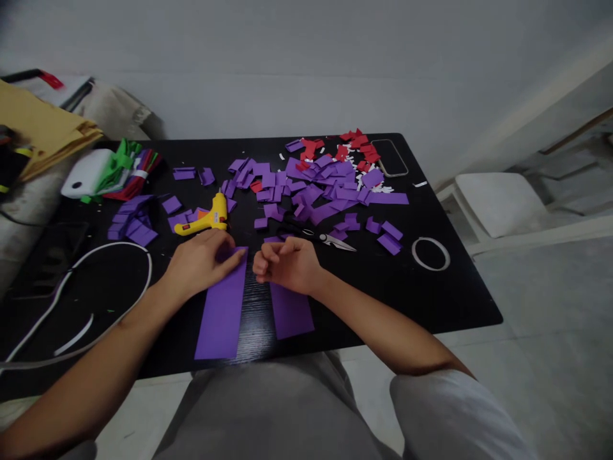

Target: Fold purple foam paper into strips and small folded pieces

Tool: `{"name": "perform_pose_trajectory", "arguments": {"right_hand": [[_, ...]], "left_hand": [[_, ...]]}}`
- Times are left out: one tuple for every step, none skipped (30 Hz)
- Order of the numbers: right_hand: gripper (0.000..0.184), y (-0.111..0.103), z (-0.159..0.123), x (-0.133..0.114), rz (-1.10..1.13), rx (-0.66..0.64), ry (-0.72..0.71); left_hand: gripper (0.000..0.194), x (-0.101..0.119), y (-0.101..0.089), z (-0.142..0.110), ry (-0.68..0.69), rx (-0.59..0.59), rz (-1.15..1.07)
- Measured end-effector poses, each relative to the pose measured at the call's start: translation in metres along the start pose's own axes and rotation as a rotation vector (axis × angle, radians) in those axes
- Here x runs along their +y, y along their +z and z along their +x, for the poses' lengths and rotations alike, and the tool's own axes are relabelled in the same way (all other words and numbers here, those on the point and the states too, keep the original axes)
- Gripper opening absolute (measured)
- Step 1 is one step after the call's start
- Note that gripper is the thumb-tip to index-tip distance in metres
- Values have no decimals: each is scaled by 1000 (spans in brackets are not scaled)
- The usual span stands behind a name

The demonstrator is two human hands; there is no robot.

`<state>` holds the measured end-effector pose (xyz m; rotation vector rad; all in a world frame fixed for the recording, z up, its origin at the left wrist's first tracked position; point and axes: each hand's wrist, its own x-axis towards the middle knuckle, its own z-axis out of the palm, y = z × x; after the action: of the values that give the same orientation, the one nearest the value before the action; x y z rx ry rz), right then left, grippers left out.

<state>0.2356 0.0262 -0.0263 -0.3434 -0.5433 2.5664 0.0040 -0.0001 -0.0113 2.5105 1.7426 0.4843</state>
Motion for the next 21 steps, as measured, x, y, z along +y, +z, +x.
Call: {"name": "perform_pose_trajectory", "arguments": {"right_hand": [[30, 1, 0, -2, 31, 38, -9], [36, 3, -1, -3, 54, 55, -2], [45, 5, -1, -4, 69, 54, 17], [54, 6, -2, -5, 73, 40, 43], [63, 8, -2, -5, 69, 16, 73], [69, 9, -2, -5, 59, -14, 100], [74, 9, -3, -4, 44, -47, 122], [77, 9, -3, -3, 29, -82, 138], [79, 8, -2, -2, 16, -120, 148], [80, 6, -2, -1, 6, -158, 154], [81, 4, -2, 1, -2, -191, 158], [82, 1, -1, 3, -8, -222, 164], [83, -2, -1, 4, -12, -252, 173], [83, -5, 0, 6, -15, -279, 183], [83, -8, 0, 8, -15, -310, 193], [83, -11, 0, 10, -14, -345, 201], [83, -13, 0, 12, -12, -388, 205], [83, -14, 1, 13, -9, -436, 203], [84, -15, 1, 15, -7, -485, 194], [85, -15, 1, 16, -4, -539, 181], [85, -14, 2, 17, -4, -588, 169]], "left_hand": [[29, 0, 1, 0, -11, -27, 12], [31, 1, 2, 0, -17, -51, 13], [34, 1, 4, 0, -20, -73, 10], [35, 2, 5, 0, -20, -92, 5], [37, 2, 6, 0, -17, -108, -1], [37, 2, 7, -1, -14, -119, -9], [38, 1, 8, -1, -10, -125, -18], [38, 1, 8, -1, -5, -127, -27], [38, 0, 9, -1, 0, -126, -37], [38, 0, 9, -1, 5, -125, -44], [38, -1, 9, -1, 8, -125, -51], [37, -1, 9, -1, 11, -125, -56], [37, -1, 9, -1, 12, -127, -60], [36, 0, 9, -1, 13, -131, -63], [36, 0, 9, -1, 13, -137, -66], [36, 0, 9, -1, 12, -144, -67], [36, 1, 9, -1, 11, -151, -68], [36, 1, 9, -1, 8, -159, -70], [36, 1, 9, -1, 5, -166, -73], [36, 2, 9, -1, -1, -172, -76], [36, 2, 9, -1, -6, -178, -78]]}}
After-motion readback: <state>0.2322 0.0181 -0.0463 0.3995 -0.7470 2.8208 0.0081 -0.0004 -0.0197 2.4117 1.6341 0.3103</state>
